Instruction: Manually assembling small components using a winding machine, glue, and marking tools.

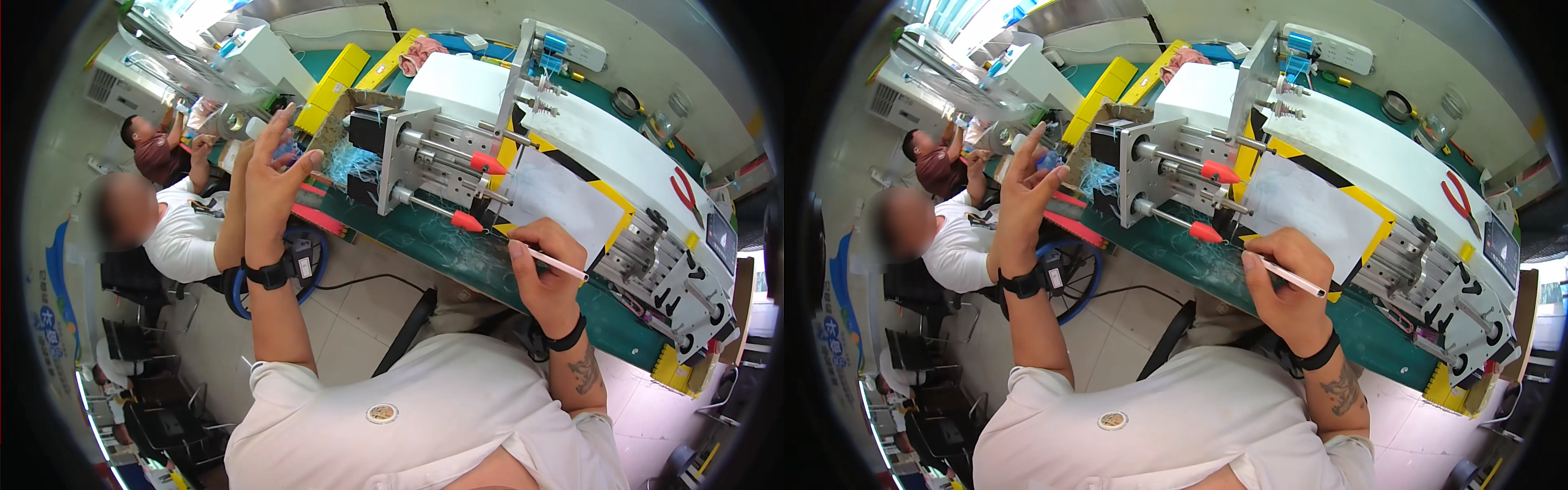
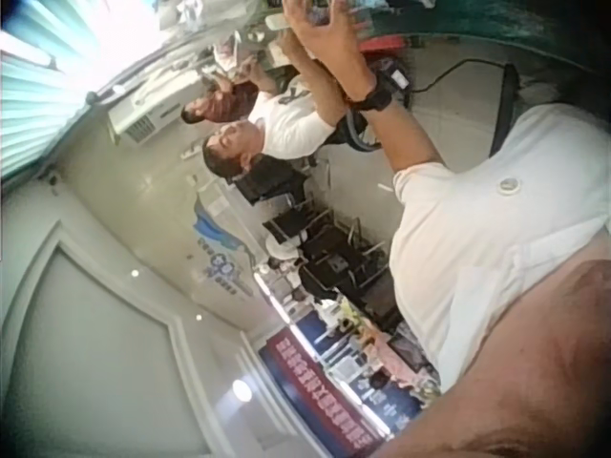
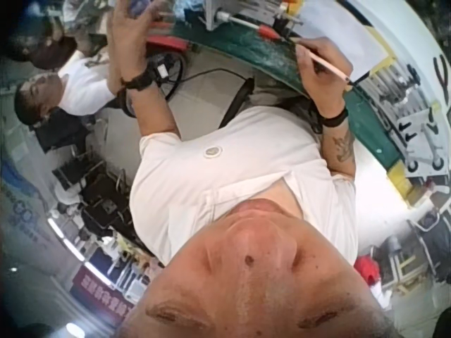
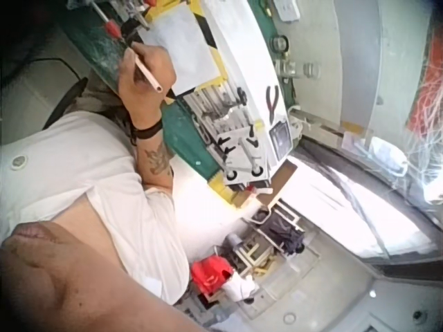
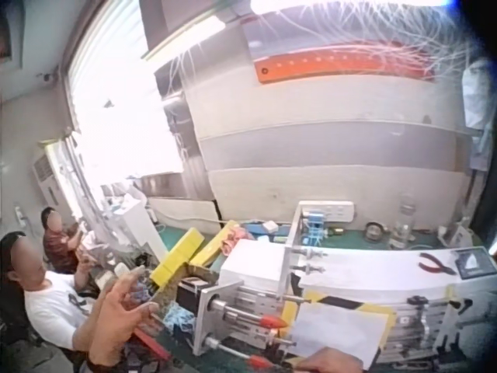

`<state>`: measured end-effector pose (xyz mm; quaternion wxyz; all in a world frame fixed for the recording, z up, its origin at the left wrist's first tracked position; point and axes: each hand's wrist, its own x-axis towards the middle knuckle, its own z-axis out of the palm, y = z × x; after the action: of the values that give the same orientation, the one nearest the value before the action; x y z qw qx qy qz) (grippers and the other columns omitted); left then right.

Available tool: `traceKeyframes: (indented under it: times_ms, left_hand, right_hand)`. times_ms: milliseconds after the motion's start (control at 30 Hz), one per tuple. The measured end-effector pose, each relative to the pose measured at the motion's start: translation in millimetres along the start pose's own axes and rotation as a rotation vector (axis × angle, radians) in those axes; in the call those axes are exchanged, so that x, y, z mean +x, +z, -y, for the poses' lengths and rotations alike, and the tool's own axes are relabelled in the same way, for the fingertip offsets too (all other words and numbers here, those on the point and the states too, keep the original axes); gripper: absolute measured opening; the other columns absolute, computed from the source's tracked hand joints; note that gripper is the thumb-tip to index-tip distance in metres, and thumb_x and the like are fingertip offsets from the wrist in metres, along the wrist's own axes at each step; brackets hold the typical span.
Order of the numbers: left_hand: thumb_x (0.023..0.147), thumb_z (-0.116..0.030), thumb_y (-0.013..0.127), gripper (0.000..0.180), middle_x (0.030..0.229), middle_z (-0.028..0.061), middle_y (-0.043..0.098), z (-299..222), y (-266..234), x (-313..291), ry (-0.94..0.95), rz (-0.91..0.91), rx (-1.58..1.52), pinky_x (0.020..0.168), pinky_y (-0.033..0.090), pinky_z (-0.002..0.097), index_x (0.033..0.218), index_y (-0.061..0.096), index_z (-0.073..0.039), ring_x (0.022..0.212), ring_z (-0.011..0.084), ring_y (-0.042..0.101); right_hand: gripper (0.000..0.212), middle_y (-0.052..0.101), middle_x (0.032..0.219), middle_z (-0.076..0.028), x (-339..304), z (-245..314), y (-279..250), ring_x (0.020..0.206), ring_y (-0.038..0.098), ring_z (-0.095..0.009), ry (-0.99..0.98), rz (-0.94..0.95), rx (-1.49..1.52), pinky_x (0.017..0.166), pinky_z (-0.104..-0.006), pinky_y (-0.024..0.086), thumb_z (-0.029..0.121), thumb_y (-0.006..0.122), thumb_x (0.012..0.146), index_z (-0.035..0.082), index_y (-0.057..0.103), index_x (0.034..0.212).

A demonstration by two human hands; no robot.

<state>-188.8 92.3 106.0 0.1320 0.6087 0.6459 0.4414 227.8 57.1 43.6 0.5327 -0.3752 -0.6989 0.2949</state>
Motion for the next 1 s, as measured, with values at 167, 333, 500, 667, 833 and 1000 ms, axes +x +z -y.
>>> traceKeyframes:
  times_ms: [167,333,500,667,833,1000]
  left_hand:
    - [0.106,-0.007,0.075,0.054,0.134,0.0108,0.074,-18,17,-9,-0.096,0.061,-0.386,0.091,0.056,0.0266,0.158,0.064,-0.004,0.097,0.0114,0.066]
    - [0.114,-0.012,0.062,0.030,0.104,0.0052,0.070,17,13,-4,-0.109,0.134,-0.716,0.079,0.051,0.0255,0.141,0.070,-0.001,0.084,0.0102,0.060]
    - [0.121,-0.030,0.065,0.029,0.092,0.0005,0.066,0,23,-1,-0.159,0.051,-0.846,0.069,0.047,0.0242,0.127,0.075,-0.003,0.079,0.0069,0.059]
    - [0.116,-0.034,0.077,0.028,0.095,-0.0039,0.069,48,2,6,-0.242,0.022,-0.476,0.073,0.045,0.0222,0.119,0.075,-0.006,0.084,0.0040,0.059]
    - [0.108,-0.019,0.086,0.018,0.094,-0.0062,0.072,42,18,4,-0.095,-0.097,-0.429,0.077,0.048,0.0217,0.113,0.075,-0.006,0.083,0.0032,0.060]
    - [0.105,-0.006,0.084,0.042,0.100,0.0005,0.076,47,18,1,-0.092,-0.071,-0.489,0.088,0.056,0.0236,0.144,0.068,-0.005,0.087,0.0081,0.068]
  right_hand:
    - [0.005,0.072,0.086,-0.012,-2,-2,-2,0.073,0.066,-0.022,0.027,-0.011,0.032,0.068,-0.0333,0.051,0.002,0.080,0.098,-0.002,0.078,0.101]
    - [0.006,0.072,0.086,-0.011,-4,-3,-3,0.074,0.065,-0.020,0.048,-0.041,0.090,0.069,-0.0325,0.051,0.002,0.079,0.099,-0.002,0.077,0.101]
    - [0.006,0.072,0.087,-0.011,-7,-4,-3,0.074,0.065,-0.020,0.045,-0.063,0.113,0.069,-0.0321,0.051,0.002,0.079,0.099,-0.003,0.077,0.101]
    - [0.006,0.072,0.088,-0.011,-8,-4,-3,0.075,0.064,-0.019,0.042,-0.068,0.133,0.069,-0.0318,0.051,0.002,0.078,0.100,-0.003,0.077,0.102]
    - [0.005,0.072,0.088,-0.011,-9,-6,-3,0.076,0.065,-0.019,0.060,-0.073,0.138,0.071,-0.0315,0.051,0.001,0.078,0.100,-0.003,0.077,0.103]
    - [0.006,0.072,0.088,-0.011,-9,-4,-3,0.076,0.064,-0.019,0.071,-0.069,0.137,0.071,-0.0312,0.051,0.001,0.078,0.100,-0.004,0.077,0.103]
